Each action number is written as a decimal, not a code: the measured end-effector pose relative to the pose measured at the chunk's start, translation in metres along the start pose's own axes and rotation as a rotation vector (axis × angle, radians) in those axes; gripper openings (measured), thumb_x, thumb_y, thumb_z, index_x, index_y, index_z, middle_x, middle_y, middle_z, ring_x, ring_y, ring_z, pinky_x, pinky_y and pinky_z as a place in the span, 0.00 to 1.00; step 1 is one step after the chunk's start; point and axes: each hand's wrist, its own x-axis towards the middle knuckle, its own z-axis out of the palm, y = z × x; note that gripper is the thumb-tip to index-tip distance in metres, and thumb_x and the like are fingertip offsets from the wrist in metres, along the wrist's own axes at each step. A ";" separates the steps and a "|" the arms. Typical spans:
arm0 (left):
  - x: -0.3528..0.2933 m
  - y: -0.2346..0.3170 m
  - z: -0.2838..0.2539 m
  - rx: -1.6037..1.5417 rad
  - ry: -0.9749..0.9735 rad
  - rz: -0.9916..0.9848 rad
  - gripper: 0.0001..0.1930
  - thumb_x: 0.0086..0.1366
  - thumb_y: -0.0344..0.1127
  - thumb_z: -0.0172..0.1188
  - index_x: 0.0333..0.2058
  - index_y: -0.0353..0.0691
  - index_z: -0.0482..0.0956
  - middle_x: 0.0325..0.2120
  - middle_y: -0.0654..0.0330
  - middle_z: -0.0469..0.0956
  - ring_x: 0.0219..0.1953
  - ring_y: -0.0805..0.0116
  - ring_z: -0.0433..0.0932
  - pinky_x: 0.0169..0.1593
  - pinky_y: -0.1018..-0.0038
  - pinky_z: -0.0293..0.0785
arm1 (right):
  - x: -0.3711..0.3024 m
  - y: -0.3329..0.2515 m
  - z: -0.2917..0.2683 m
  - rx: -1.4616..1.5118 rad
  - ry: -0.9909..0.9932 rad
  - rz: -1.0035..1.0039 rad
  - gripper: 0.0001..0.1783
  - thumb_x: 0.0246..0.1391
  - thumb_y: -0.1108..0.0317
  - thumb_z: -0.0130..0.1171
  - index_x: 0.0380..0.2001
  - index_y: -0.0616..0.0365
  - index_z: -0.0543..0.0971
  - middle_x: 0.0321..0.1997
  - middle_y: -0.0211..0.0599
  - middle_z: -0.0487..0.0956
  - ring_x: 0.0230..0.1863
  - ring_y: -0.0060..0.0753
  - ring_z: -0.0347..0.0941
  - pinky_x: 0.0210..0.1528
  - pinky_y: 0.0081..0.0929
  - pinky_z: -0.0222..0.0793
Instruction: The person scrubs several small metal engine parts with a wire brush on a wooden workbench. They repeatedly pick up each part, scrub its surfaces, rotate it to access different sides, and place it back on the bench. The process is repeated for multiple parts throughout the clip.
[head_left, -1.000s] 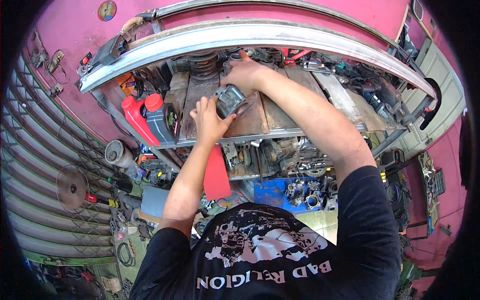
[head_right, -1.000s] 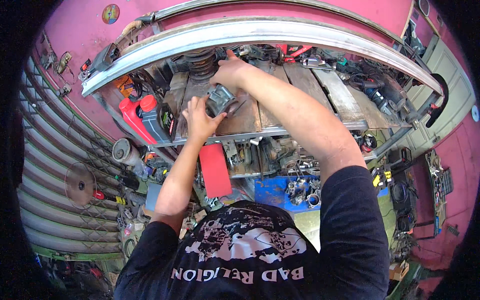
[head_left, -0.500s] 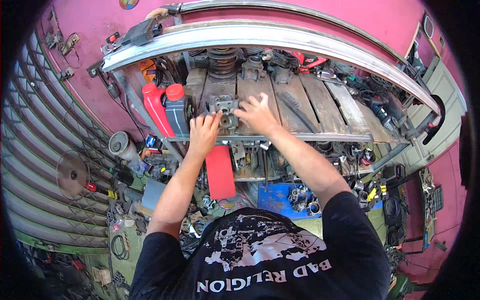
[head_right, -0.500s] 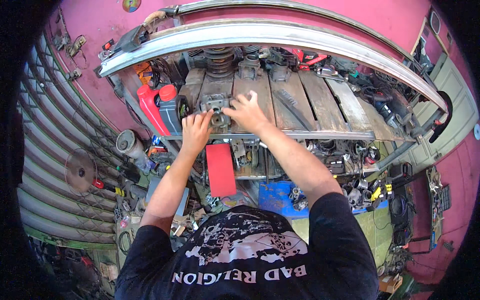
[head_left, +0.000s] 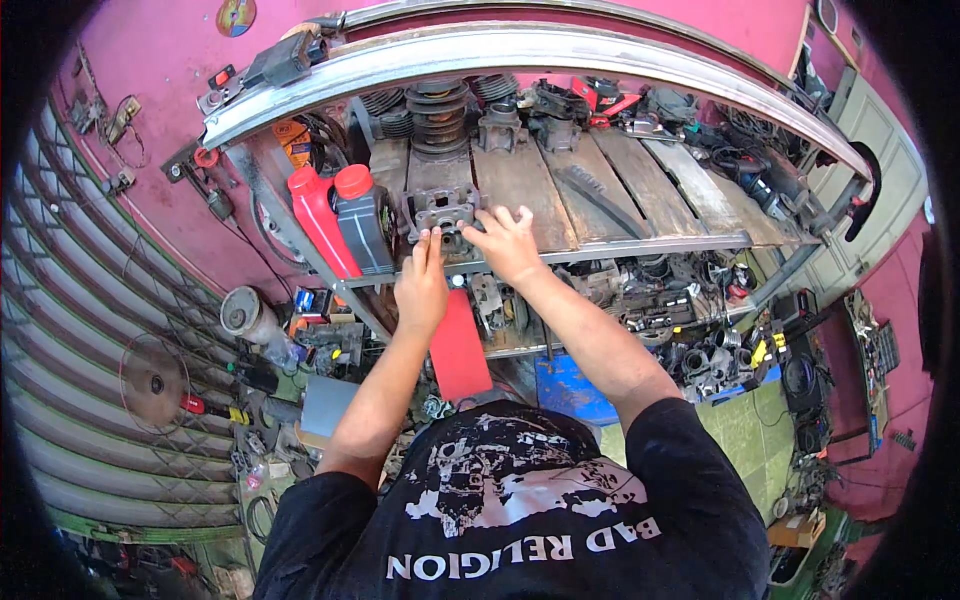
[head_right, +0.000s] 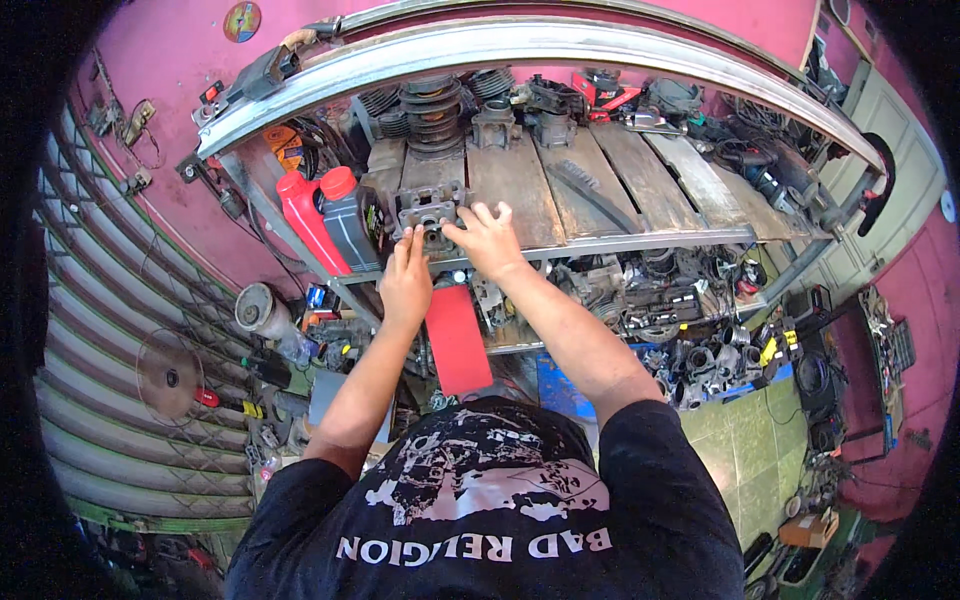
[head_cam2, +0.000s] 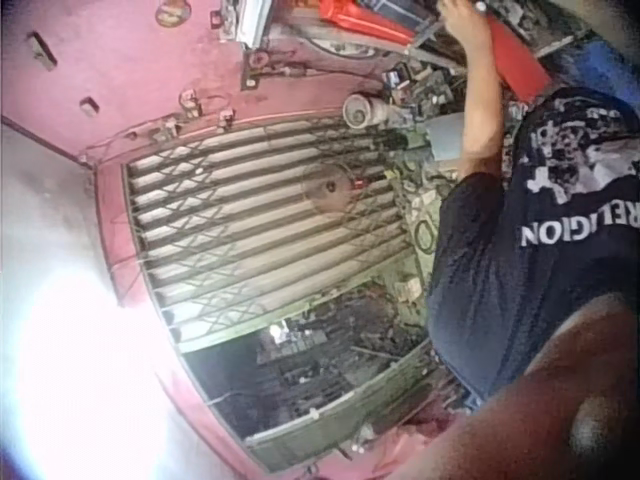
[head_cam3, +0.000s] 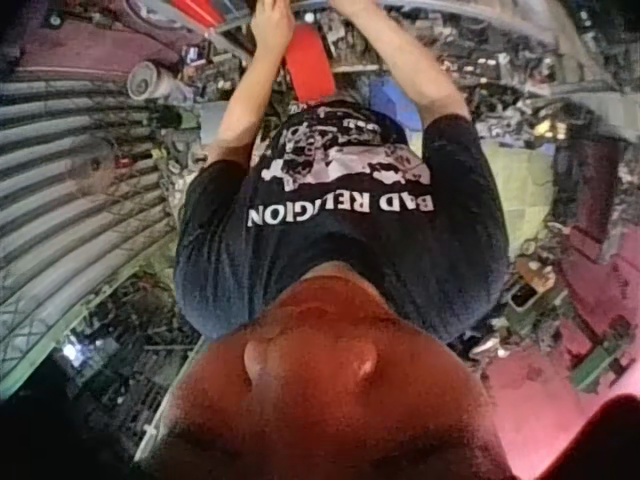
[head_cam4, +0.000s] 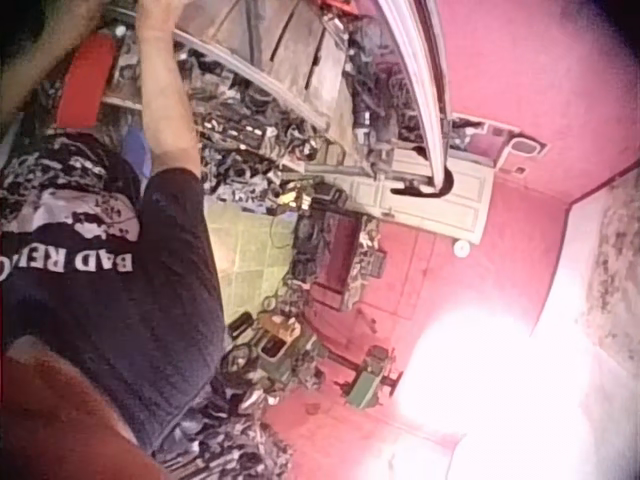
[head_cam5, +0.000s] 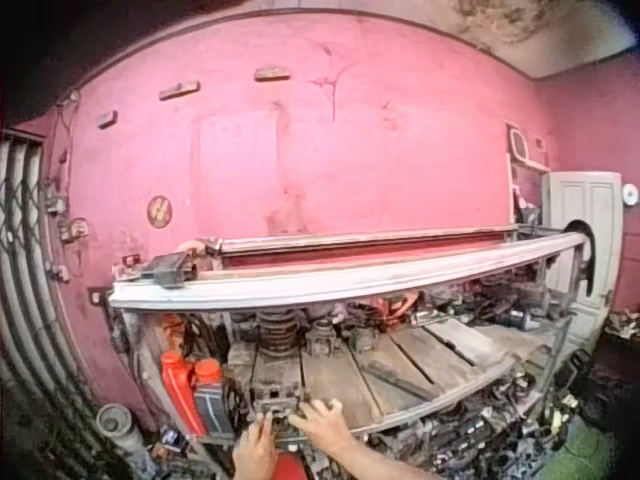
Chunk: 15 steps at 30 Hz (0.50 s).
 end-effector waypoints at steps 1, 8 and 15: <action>-0.002 0.013 -0.004 -0.034 -0.026 -0.058 0.39 0.60 0.30 0.66 0.71 0.42 0.66 0.63 0.55 0.73 0.39 0.56 0.81 0.41 0.65 0.84 | -0.002 -0.002 -0.002 0.007 -0.004 0.033 0.23 0.52 0.67 0.63 0.53 0.34 0.81 0.58 0.30 0.81 0.59 0.36 0.72 0.61 0.62 0.58; 0.001 0.029 -0.009 -0.170 -0.106 -0.175 0.39 0.67 0.35 0.63 0.72 0.30 0.58 0.70 0.40 0.63 0.56 0.43 0.81 0.49 0.63 0.85 | 0.006 -0.020 -0.024 0.038 -0.075 0.143 0.23 0.56 0.58 0.68 0.57 0.33 0.81 0.59 0.29 0.81 0.62 0.41 0.71 0.62 0.69 0.58; 0.017 0.020 -0.002 -0.194 -0.121 -0.196 0.40 0.64 0.35 0.62 0.73 0.35 0.58 0.72 0.45 0.61 0.42 0.43 0.85 0.46 0.56 0.84 | 0.019 -0.010 0.002 -0.024 -0.048 0.122 0.19 0.56 0.58 0.67 0.52 0.35 0.81 0.52 0.28 0.83 0.60 0.40 0.72 0.62 0.67 0.57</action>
